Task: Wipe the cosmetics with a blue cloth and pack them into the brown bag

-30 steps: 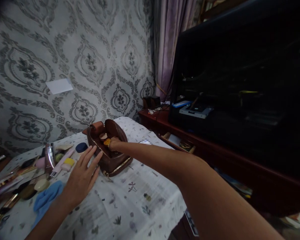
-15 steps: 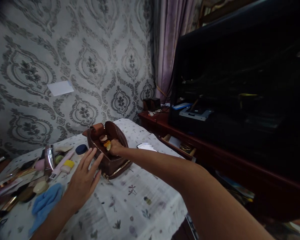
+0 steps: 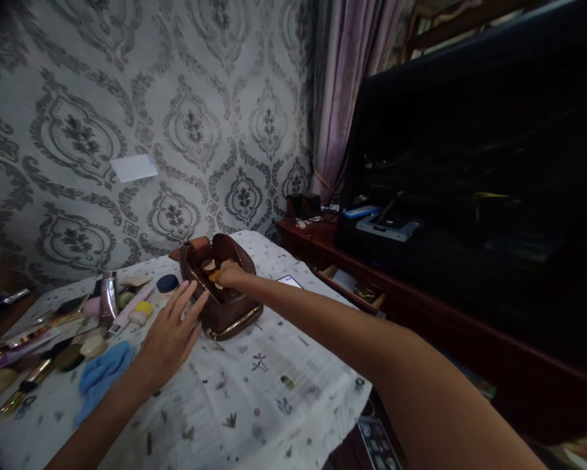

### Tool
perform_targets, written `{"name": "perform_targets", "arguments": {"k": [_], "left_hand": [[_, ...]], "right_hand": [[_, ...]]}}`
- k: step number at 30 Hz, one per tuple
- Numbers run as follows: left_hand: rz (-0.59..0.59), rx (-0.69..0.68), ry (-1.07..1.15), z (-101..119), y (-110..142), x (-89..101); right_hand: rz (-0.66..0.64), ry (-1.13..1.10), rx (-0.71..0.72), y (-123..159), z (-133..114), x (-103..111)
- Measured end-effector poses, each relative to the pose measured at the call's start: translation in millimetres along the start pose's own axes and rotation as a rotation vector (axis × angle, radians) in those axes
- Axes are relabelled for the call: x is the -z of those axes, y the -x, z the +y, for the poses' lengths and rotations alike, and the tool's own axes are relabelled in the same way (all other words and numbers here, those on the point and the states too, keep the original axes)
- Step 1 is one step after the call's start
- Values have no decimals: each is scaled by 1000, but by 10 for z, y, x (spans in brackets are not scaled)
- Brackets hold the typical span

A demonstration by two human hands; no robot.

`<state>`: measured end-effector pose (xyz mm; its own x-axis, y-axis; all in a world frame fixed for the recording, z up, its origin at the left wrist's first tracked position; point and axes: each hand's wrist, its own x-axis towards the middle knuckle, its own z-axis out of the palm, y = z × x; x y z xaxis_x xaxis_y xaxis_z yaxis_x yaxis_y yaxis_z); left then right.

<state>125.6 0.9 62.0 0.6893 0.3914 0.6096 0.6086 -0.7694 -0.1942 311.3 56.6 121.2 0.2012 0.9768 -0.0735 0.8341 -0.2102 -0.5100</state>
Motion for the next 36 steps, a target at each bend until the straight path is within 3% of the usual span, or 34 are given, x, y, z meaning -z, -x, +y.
{"name": "perform_targets", "arguments": {"k": [6, 13, 21, 29, 36], "left_hand": [[2, 4, 115, -10, 98, 44], [-61, 38, 160, -137, 648, -87], [-116, 32, 181, -158, 1121, -102], [-136, 182, 332, -225, 1150, -16], [-158, 216, 418, -212, 1135, 29]], "right_hand": [[-80, 107, 55, 175, 70, 253], [-107, 267, 181, 389, 301, 341], [-176, 383, 217, -19, 53, 99], [-131, 314, 418, -273, 164, -269], [-74, 286, 465, -339, 307, -345]]}}
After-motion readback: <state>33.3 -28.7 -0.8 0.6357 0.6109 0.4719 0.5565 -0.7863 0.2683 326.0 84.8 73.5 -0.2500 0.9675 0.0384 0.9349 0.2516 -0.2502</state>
